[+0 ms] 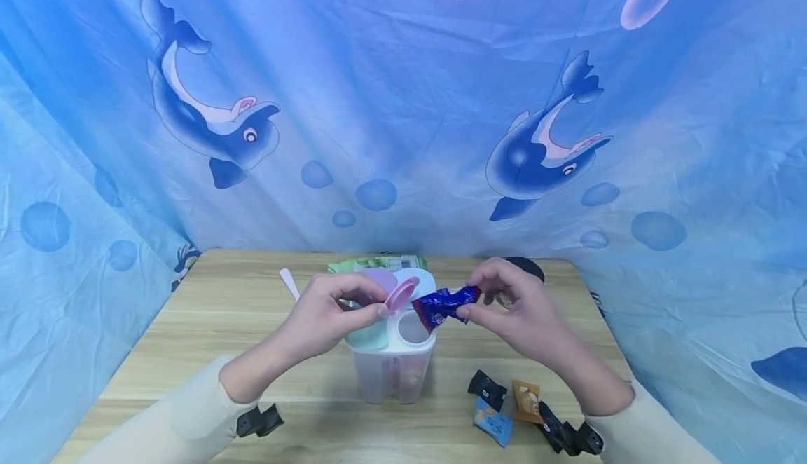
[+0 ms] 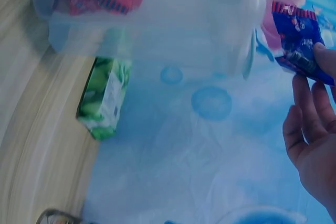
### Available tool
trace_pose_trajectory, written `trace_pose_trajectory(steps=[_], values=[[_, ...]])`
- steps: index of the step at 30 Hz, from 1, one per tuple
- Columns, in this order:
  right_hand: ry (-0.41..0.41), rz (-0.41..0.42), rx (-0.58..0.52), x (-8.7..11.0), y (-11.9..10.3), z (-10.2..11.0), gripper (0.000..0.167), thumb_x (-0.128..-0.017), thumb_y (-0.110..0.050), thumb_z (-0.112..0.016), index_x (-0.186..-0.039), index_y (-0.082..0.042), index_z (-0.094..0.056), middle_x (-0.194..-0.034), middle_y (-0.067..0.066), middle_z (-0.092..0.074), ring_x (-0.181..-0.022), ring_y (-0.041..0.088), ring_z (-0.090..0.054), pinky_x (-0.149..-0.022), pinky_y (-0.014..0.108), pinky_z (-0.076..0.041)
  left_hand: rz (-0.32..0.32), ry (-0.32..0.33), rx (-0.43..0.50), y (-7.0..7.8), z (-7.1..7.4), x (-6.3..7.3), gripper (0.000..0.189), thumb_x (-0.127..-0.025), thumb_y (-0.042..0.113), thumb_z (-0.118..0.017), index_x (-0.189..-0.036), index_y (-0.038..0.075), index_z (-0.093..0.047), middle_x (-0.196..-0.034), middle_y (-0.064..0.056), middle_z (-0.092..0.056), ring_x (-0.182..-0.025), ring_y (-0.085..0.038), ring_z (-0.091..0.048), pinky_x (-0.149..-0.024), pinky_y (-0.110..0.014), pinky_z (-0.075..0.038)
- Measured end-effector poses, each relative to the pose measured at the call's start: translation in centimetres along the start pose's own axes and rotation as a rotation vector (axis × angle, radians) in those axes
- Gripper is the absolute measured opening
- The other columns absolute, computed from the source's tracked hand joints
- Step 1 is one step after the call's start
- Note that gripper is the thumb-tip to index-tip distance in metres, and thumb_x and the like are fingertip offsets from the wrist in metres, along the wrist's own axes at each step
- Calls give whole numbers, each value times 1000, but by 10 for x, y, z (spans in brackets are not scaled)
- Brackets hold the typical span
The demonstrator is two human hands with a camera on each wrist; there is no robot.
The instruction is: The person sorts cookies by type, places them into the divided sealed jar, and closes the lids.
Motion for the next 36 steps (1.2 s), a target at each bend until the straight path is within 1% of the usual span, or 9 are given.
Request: trace_pose_trajectory(steps=[4, 9, 12, 18, 22, 27, 29, 32, 36], values=[[10, 51, 44, -4, -4, -12, 43, -76, 6, -86, -105, -17, -64, -104, -5, -66, -87, 10, -62, -71, 21, -56, -1, -3, 4, 1, 0, 0, 13, -90, 10, -78, -101, 17, -79, -99, 3, -76, -84, -9, -73, -78, -30, -63], [-19, 229, 136, -9, -9, -24, 44, -73, 4, -89, -106, -19, -68, -103, -7, -69, -89, 8, -60, -69, 19, -49, -7, -3, 9, 3, -1, 0, 13, -90, 10, -78, -101, 16, -79, -98, 2, -77, -84, -9, -73, -77, -31, -63], [-42, 291, 150, -11, -11, -29, 45, -74, 3, -88, -109, -17, -69, -103, -8, -70, -89, 7, -61, -70, 17, -47, -11, 0, 6, 4, -1, 0, 12, -89, 10, -78, -100, 16, -79, -97, 2, -77, -83, -9, -73, -77, -30, -63], [-65, 306, 157, -14, -14, -33, 43, -75, 4, -87, -107, -19, -71, -104, -8, -70, -88, 7, -62, -71, 16, -48, -13, -2, 12, 5, -1, 0, 11, -89, 10, -79, -99, 15, -79, -97, 1, -77, -83, -9, -74, -76, -33, -64], [-113, 308, 177, -17, -17, -35, 41, -77, 4, -86, -109, -18, -73, -106, -7, -71, -89, 7, -64, -76, 16, -52, -14, -2, 10, 5, -1, 0, 11, -89, 10, -78, -99, 15, -79, -97, 1, -77, -83, -9, -74, -76, -33, -64], [-215, 324, 229, -18, -19, -35, 36, -80, -1, -85, -108, -21, -77, -110, -9, -68, -97, 7, -64, -80, 18, -54, -17, -1, 10, 6, -1, -1, 12, -90, 9, -78, -99, 16, -79, -97, 1, -77, -83, -9, -74, -77, -33, -64], [-263, 324, 244, -18, -20, -36, 31, -82, -8, -86, -107, -24, -77, -111, -11, -63, -99, 6, -61, -81, 20, -54, -20, 1, 7, 6, -1, -1, 12, -90, 9, -78, -99, 16, -79, -97, 2, -77, -83, -9, -74, -77, -34, -64], [-303, 328, 266, -18, -21, -39, 24, -87, -19, -83, -110, -25, -78, -109, -13, -59, -95, 3, -57, -77, 20, -51, -22, 4, 3, 6, -1, -1, 12, -89, 9, -78, -99, 16, -79, -97, 2, -76, -83, -9, -74, -77, -34, -64], [-294, 355, 306, -20, -21, -44, 23, -91, -24, -80, -114, -28, -79, -100, -13, -51, -85, 1, -48, -68, 14, -40, -24, 7, 1, 5, -1, 0, 13, -89, 8, -78, -99, 16, -79, -97, 1, -76, -83, -9, -74, -77, -34, -64]])
Point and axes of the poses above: each hand's wrist, its own x-axis away from the middle knuckle, its own z-axis out of the back of the hand, y = z × x, the point moved 3 cm from there along -x, towards the middle knuckle
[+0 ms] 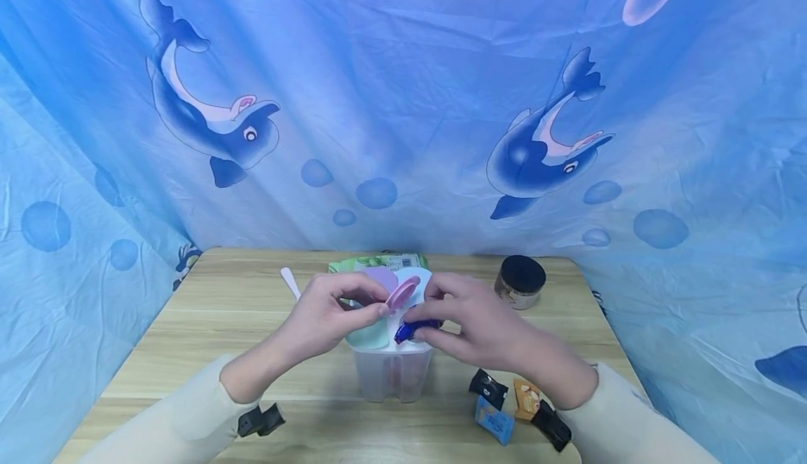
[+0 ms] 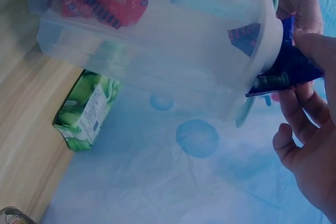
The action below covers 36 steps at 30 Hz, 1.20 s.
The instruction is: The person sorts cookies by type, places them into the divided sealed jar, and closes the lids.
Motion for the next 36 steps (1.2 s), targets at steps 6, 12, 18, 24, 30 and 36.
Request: trace_pose_trajectory(steps=[6, 12, 18, 24, 30, 36], values=[[-10, 7, 86, -3, -1, -6, 13, -90, -30, -81, -103, -33, -81, -101, -8, -48, -91, 5, -45, -72, 17, -38, -3, -1, 3, -1, 0, 0, 13, -89, 7, -77, -99, 16, -79, -98, 2, -76, -83, -9, -74, -77, -34, -64], [-54, -18, 188, -7, -6, -7, 5, -92, -33, -77, -95, -32, -81, -116, -4, -59, -105, 12, -53, -84, 34, -48, -5, 7, -9, -2, 0, 0, 13, -89, 8, -77, -99, 16, -79, -97, 3, -77, -83, -8, -74, -77, -31, -63], [-120, 36, 276, -10, -9, -17, 10, -95, -27, -68, -92, -28, -77, -109, -5, -56, -104, 16, -48, -82, 34, -43, -1, 12, -9, -3, 0, 0, 12, -89, 9, -78, -99, 16, -79, -97, 3, -76, -82, -9, -74, -77, -30, -63], [-65, -39, 31, -5, -2, -11, 23, -89, -17, -75, -109, -27, -73, -119, -8, -58, -107, 10, -54, -85, 31, -52, 2, 4, 4, -3, -2, 0, 11, -90, 9, -77, -99, 16, -79, -98, 2, -76, -83, -9, -74, -77, -30, -63], [-77, -218, 5, 1, 6, 6, 44, -88, -37, -82, -127, -25, -65, -130, -13, -58, -115, 8, -59, -93, 37, -57, 10, -3, 6, -2, -2, 0, 12, -90, 9, -78, -100, 17, -79, -99, 1, -76, -83, -9, -74, -78, -29, -63], [-131, -286, -71, 3, 12, 10, 37, -89, -45, -79, -122, -29, -70, -129, -12, -64, -118, 8, -62, -94, 38, -58, 21, -4, 3, -2, -2, -1, 12, -90, 10, -78, -100, 17, -79, -99, 2, -76, -83, -9, -74, -79, -31, -63]])
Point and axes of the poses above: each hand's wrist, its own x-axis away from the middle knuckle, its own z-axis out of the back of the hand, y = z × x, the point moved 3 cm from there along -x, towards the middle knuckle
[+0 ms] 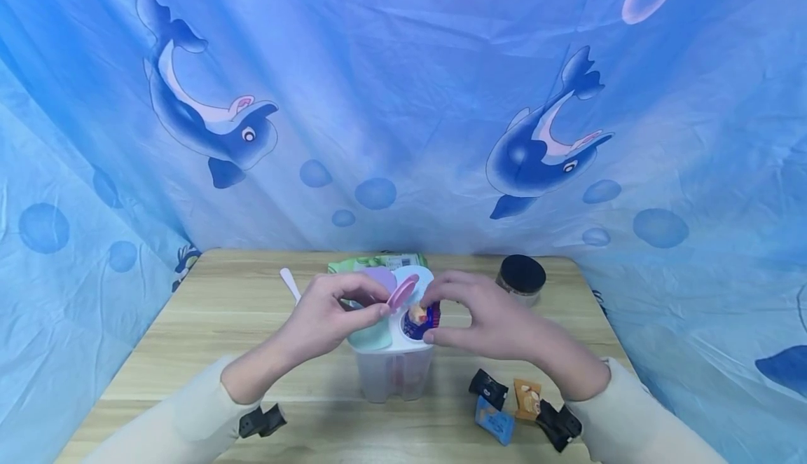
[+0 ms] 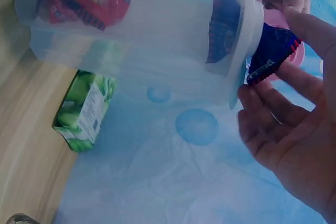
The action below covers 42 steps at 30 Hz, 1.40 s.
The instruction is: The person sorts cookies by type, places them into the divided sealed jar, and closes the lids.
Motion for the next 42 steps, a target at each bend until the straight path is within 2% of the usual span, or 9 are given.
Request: trace_pose_trajectory(steps=[5, 9, 15, 18, 25, 31, 34, 37, 42], values=[[-20, 107, -28, -2, 0, -4, 30, -92, -35, -78, -121, -27, -76, -120, -11, -61, -105, 5, -60, -86, 28, -56, 1, 4, -1, 1, 0, 1, 12, -90, 10, -78, -99, 17, -79, -98, 2, -76, -83, -8, -74, -79, -31, -63], [-50, 183, 19, -4, -3, -5, 25, -99, -22, -70, -123, -25, -75, -114, -13, -60, -102, 5, -55, -82, 27, -52, -16, 6, -8, 2, -1, 0, 13, -89, 8, -78, -100, 16, -79, -98, 2, -76, -83, -8, -74, -77, -30, -63], [7, 174, 106, -11, -9, -4, 8, -95, -26, -75, -103, -27, -78, -98, -22, -69, -95, 4, -58, -75, 25, -52, -35, 7, -12, 2, -2, 0, 14, -89, 6, -78, -100, 15, -79, -98, 0, -76, -83, -8, -74, -76, -28, -63], [2, 183, 152, -13, -11, -7, 1, -94, -27, -77, -95, -27, -76, -93, -21, -67, -90, 4, -55, -73, 23, -51, -33, 6, -11, 2, -2, 0, 13, -89, 6, -77, -100, 15, -79, -98, 1, -76, -83, -9, -74, -76, -28, -63], [-72, 237, 258, -12, -17, -11, 5, -97, -23, -73, -96, -25, -78, -98, -17, -67, -93, 5, -54, -78, 26, -53, -11, 7, -22, 2, -1, 1, 13, -90, 9, -77, -100, 17, -79, -98, 3, -76, -84, -8, -74, -76, -28, -63], [-130, 270, 318, -12, -21, -12, 9, -100, -22, -68, -103, -26, -76, -92, -20, -70, -84, 3, -52, -70, 20, -47, -21, 17, -11, 2, -1, 0, 13, -89, 8, -78, -99, 16, -78, -97, 2, -76, -82, -8, -74, -76, -29, -63], [-149, 284, 310, -11, -21, -15, 15, -102, -20, -65, -110, -27, -75, -96, -20, -68, -83, 3, -50, -68, 18, -45, -23, 20, -7, 2, -1, 0, 13, -89, 7, -78, -98, 17, -78, -96, 3, -76, -82, -8, -74, -75, -31, -63], [-111, 289, 257, -9, -18, -15, 15, -100, -18, -68, -110, -26, -76, -101, -16, -66, -87, 2, -54, -71, 19, -49, -23, 19, -11, 2, -1, 0, 13, -89, 8, -78, -98, 17, -78, -96, 3, -76, -82, -8, -74, -75, -32, -64], [53, 236, 143, -10, -11, -8, 9, -91, -20, -80, -99, -23, -77, -102, -13, -65, -86, 1, -60, -71, 21, -53, -23, 14, -13, 2, -1, 0, 12, -90, 8, -78, -99, 16, -78, -97, 2, -76, -82, -8, -74, -75, -33, -64]])
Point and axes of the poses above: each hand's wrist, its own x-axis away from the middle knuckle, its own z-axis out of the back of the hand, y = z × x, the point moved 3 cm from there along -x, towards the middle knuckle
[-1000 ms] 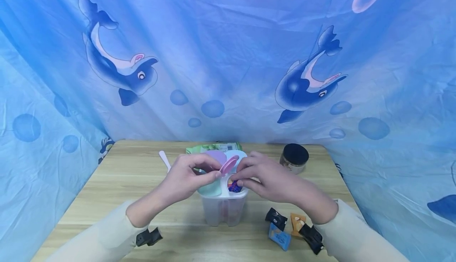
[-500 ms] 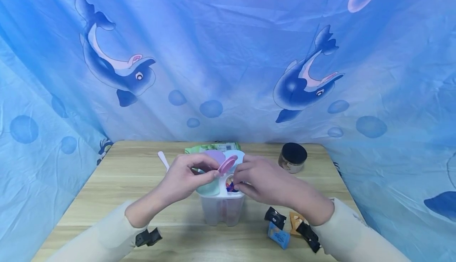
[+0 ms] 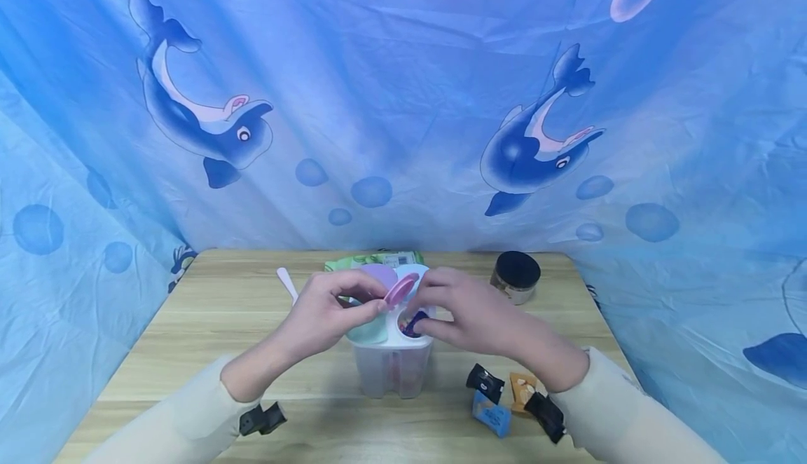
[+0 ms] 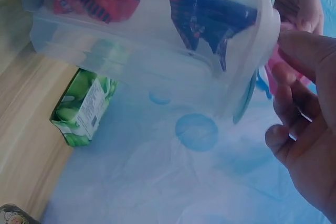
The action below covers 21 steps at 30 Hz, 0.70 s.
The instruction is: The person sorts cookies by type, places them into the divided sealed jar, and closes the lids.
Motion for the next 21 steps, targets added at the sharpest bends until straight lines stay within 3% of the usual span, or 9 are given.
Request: trace_pose_trajectory(steps=[4, 8, 15, 21], values=[[145, -68, -69, -3, 7, 12, 12, -91, -13, -79, -95, -24, -74, -91, -16, -64, -76, 1, -56, -61, 20, -49, -3, -5, -9, 1, 0, 0, 12, -90, 9, -78, -99, 16, -78, -98, 2, -76, -83, -8, -74, -75, -33, -64], [250, -145, -188, -9, 16, 22, 17, -94, -8, -74, -102, -22, -76, -90, -14, -65, -73, 4, -54, -57, 23, -47, -2, -10, -20, 1, 0, -1, 12, -90, 10, -78, -100, 16, -79, -98, 3, -76, -83, -8, -73, -76, -33, -64], [138, -186, -399, -21, 25, 16, 13, -96, -9, -72, -105, -17, -78, -104, -8, -71, -82, 12, -59, -64, 28, -51, -9, -19, -31, 2, 1, 0, 12, -90, 11, -79, -100, 17, -80, -97, 3, -77, -83, -7, -73, -77, -30, -63], [108, -183, -409, -24, 23, 14, 15, -97, -12, -72, -104, -24, -78, -101, -10, -71, -75, 14, -55, -59, 28, -47, -12, -28, -33, 2, 2, -1, 12, -90, 13, -79, -102, 17, -80, -96, 4, -77, -85, -7, -73, -77, -28, -62]])
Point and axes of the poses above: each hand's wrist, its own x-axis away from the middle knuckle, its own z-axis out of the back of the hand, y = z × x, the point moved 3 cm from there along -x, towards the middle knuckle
